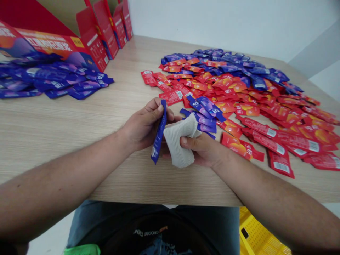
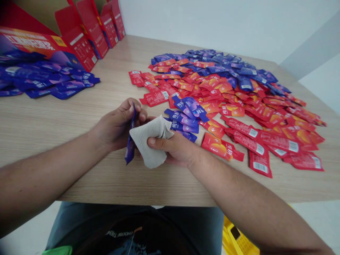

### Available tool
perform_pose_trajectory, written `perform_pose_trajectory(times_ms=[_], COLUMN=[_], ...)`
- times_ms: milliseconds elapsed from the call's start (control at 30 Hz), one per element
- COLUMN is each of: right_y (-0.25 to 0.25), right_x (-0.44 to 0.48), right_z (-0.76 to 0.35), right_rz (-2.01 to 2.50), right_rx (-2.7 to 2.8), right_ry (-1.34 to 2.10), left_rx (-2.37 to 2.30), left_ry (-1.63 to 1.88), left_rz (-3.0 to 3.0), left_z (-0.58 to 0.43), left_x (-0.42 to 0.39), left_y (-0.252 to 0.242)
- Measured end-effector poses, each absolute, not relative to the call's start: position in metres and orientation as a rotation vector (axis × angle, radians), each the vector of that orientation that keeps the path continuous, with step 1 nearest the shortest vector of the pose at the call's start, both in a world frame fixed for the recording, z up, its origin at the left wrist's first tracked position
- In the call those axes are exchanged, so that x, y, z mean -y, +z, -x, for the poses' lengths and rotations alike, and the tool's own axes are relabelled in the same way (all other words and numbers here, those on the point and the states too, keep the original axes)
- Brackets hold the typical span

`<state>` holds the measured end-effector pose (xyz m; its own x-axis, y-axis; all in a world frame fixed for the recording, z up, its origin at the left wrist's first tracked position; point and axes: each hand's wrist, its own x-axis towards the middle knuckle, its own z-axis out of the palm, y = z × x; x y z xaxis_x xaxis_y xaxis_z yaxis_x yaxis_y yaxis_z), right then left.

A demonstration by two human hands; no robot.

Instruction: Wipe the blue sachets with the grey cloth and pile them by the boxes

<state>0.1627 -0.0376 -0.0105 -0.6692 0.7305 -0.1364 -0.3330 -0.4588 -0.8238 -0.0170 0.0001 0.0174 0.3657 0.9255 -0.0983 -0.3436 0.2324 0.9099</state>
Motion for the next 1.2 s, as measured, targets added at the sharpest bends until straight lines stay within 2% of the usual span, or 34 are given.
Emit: perform_pose_trajectory(times_ms=[467,733,1000,1100,1200], right_y=[-0.013,-0.011,-0.009,0.0,0.012], right_x=[0.043,0.028,0.024,0.021,0.017], right_z=[-0.156,-0.167,-0.173,-0.184,-0.197], right_rz=[0.743,0.969,1.079,1.186,1.345], right_rx=[1.283,1.04,1.181,1.47,1.806], right_ry=[1.833,1.64,1.496,1.236,0.607], left_rx=[-0.73,-0.877,-1.164,-1.203,-1.21], left_ry=[0.946,1.026,0.949,0.917,0.879], left_rz=[-1.001,-0.842,-1.385,-1.436,-1.479], left_z=[0.008,0.005,0.014,0.016,0.017], left_x=[0.012,0.001,-0.003,-0.006,-0.009], left_y=[0.015,0.0,-0.004,-0.008,-0.012])
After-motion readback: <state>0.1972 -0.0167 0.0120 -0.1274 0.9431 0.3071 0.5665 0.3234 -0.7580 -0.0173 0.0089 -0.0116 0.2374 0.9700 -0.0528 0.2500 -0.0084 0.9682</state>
